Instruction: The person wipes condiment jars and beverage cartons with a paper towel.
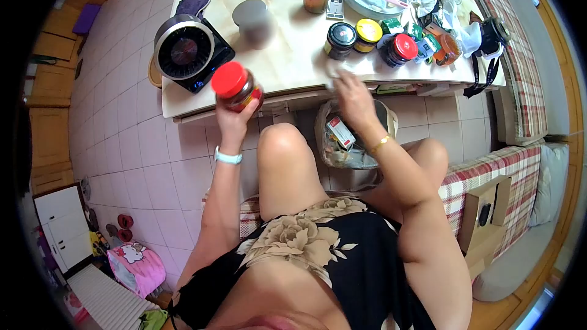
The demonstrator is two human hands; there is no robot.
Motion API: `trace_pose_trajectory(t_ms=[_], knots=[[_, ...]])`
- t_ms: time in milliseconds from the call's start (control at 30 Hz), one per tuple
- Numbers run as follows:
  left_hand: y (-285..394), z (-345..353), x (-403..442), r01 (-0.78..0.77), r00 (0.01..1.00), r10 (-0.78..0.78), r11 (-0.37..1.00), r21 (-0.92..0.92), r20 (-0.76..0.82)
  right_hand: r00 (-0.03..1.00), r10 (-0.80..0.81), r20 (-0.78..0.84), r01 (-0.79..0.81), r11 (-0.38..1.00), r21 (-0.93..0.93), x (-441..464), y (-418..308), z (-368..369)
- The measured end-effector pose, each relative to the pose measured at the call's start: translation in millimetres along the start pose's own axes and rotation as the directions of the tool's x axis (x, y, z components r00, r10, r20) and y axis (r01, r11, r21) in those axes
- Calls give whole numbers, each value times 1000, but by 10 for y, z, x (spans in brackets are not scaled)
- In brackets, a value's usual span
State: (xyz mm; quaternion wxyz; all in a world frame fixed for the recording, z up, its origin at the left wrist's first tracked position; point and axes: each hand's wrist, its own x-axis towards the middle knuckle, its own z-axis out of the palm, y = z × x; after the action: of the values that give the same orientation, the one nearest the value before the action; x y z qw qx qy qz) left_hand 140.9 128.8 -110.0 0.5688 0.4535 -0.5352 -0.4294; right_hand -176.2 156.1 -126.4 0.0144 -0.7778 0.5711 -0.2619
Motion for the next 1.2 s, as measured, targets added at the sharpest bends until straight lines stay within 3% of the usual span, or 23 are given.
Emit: trace_pose_trajectory(t_ms=[100, 200, 300, 333, 367, 433, 467, 533, 600, 633, 700, 767, 833, 967, 1033, 1100, 1200], knots=[[-64, 281, 259, -50, 999, 48, 992, 120, 20, 988, 133, -79, -142, 983, -120, -139, 305, -145], [-79, 543, 426, -68, 997, 61, 974, 214, 35, 988, 89, -130, -112, 976, -188, -116, 254, -117], [-308, 704, 527, -110, 993, 89, 943, 313, 83, 996, 83, -32, -83, 996, 15, -40, 120, -93], [-311, 740, 541, -137, 990, 115, 936, 325, 86, 987, 158, 23, -160, 970, 186, 31, 19, -118], [-316, 748, 538, -141, 989, 120, 936, 324, 86, 986, 166, -2, -155, 927, 343, 116, -22, -126], [-237, 749, 499, -151, 988, 152, 894, 421, 31, 928, 372, 26, -324, 771, 548, 351, -175, -226], [-326, 713, 524, -179, 980, 199, 841, 511, 16, 951, 299, -83, -210, 815, 540, 501, -227, -304], [-421, 602, 554, -191, 979, 199, 838, 511, 40, 953, 204, -225, -49, 834, 550, 841, -377, -475], [-334, 657, 572, -165, 986, 150, 875, 454, 68, 929, 61, -364, 112, 894, 434, 1193, -444, -542], [-442, 655, 586, -130, 992, 116, 889, 439, 58, 911, -21, -413, 166, 934, 317, 1370, -491, -616], [-345, 704, 565, -85, 996, 76, 809, 582, 41, 875, -74, -479, 209, 949, 237, 1692, -490, -567], [-296, 712, 592, -89, 995, 41, 809, 582, 96, 961, -5, -277, 69, 972, 223, 1859, -419, -381], [-245, 715, 625, -124, 980, 13, 821, 557, 199, 969, -74, -235, 86, 995, 40, 1823, -400, -258], [-132, 613, 531, -214, 958, 85, 851, 480, 275, 958, -109, -265, 175, 954, 242, 1247, -472, -516], [-16, 481, 386, -197, 963, 47, 796, 572, 265, 974, -102, -200, 164, 932, 324, 789, -442, -728], [195, 472, 166, -148, 985, 48, 731, 666, 167, 999, -23, -43, 39, 916, 399, 278, -389, -987], [532, 624, -135, -239, 971, 175, 762, 602, 164, 992, 122, 22, -121, 921, 370, -429, -70, -1148]])
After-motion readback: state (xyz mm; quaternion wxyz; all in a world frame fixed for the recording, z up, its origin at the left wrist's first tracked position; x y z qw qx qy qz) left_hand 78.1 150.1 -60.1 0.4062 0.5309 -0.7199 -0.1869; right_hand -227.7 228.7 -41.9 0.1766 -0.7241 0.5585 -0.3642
